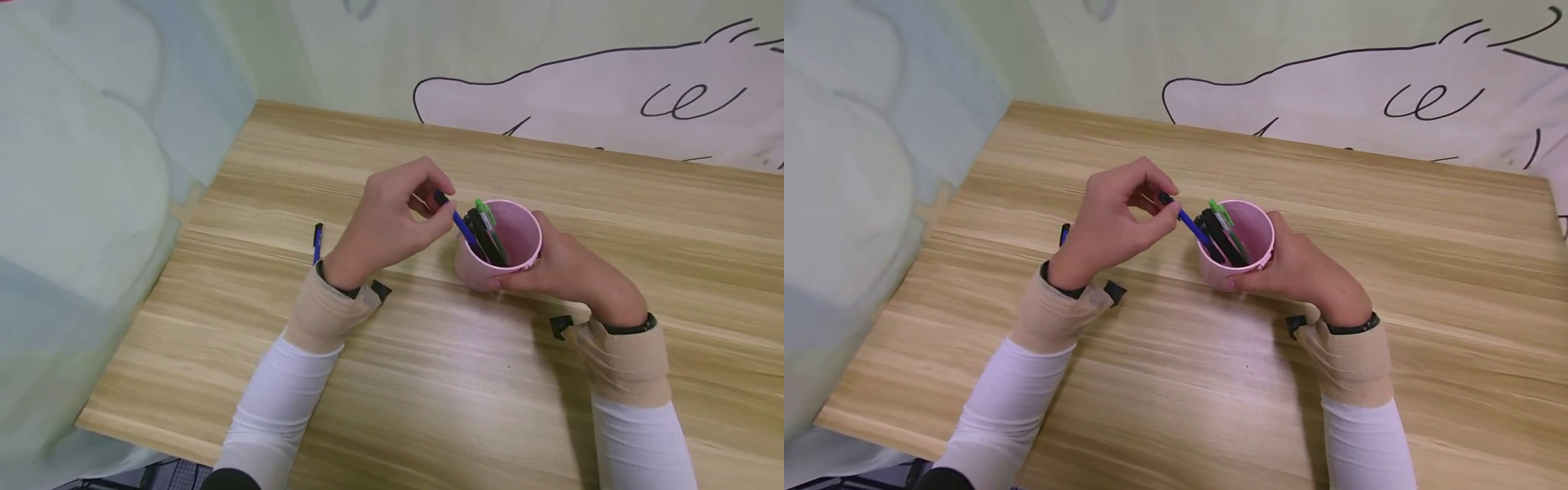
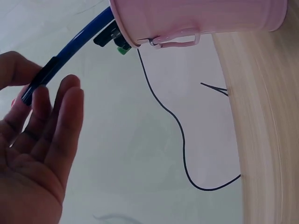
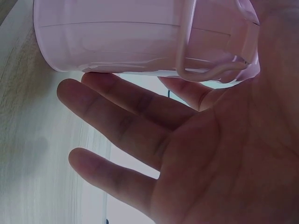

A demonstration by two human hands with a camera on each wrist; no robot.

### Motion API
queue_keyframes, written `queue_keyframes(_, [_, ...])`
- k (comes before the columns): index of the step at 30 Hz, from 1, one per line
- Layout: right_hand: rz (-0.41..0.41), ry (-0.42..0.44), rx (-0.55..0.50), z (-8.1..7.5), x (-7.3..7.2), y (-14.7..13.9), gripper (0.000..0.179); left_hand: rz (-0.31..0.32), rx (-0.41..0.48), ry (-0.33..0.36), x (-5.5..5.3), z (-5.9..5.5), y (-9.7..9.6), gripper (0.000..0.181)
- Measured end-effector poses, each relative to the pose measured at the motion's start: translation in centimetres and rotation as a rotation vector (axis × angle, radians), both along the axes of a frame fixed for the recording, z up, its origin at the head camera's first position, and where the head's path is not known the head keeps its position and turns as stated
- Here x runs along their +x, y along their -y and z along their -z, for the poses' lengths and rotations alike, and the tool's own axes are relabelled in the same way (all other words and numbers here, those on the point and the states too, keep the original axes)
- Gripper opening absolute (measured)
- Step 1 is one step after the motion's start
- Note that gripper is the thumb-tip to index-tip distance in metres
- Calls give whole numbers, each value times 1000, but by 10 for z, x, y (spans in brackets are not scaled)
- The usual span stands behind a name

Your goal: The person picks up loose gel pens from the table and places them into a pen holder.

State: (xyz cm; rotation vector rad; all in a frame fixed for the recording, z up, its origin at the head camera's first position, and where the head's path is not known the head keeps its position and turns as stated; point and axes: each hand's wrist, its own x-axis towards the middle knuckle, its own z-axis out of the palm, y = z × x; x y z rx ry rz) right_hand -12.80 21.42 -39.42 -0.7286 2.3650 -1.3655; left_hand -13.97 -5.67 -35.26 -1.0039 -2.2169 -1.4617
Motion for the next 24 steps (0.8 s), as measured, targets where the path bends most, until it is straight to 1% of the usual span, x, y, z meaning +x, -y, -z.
queue_keyframes(4, [16, -1, 32, 1, 1, 0, 92, 11, -123, 7, 2, 3, -2, 7])
queue_keyframes(9, [-4, -17, 19, 3, -3, 3, 91, 10, -263, 6, 1, 7, -4, 5])
queue_keyframes(13, [-17, -34, 14, 4, -4, 4, 93, 16, -359, 20, 1, 10, -5, 9])
queue_keyframes(15, [-22, -27, 2, 4, -4, 3, 93, 17, -390, 16, 1, 11, -7, 11])
queue_keyframes(16, [-12, -28, 9, 4, -2, 2, 93, 18, -400, 13, 1, 12, -8, 11])
queue_keyframes(19, [31, -31, 27, 4, 2, -2, 99, 17, -411, 10, 0, 12, -12, 13])
queue_keyframes(22, [94, -5, 15, 4, 4, -7, 106, 17, -421, 13, -1, 10, -14, 14])
queue_keyframes(24, [121, 29, -16, 4, 4, -9, 112, 20, -439, 22, -2, 8, -15, 15])
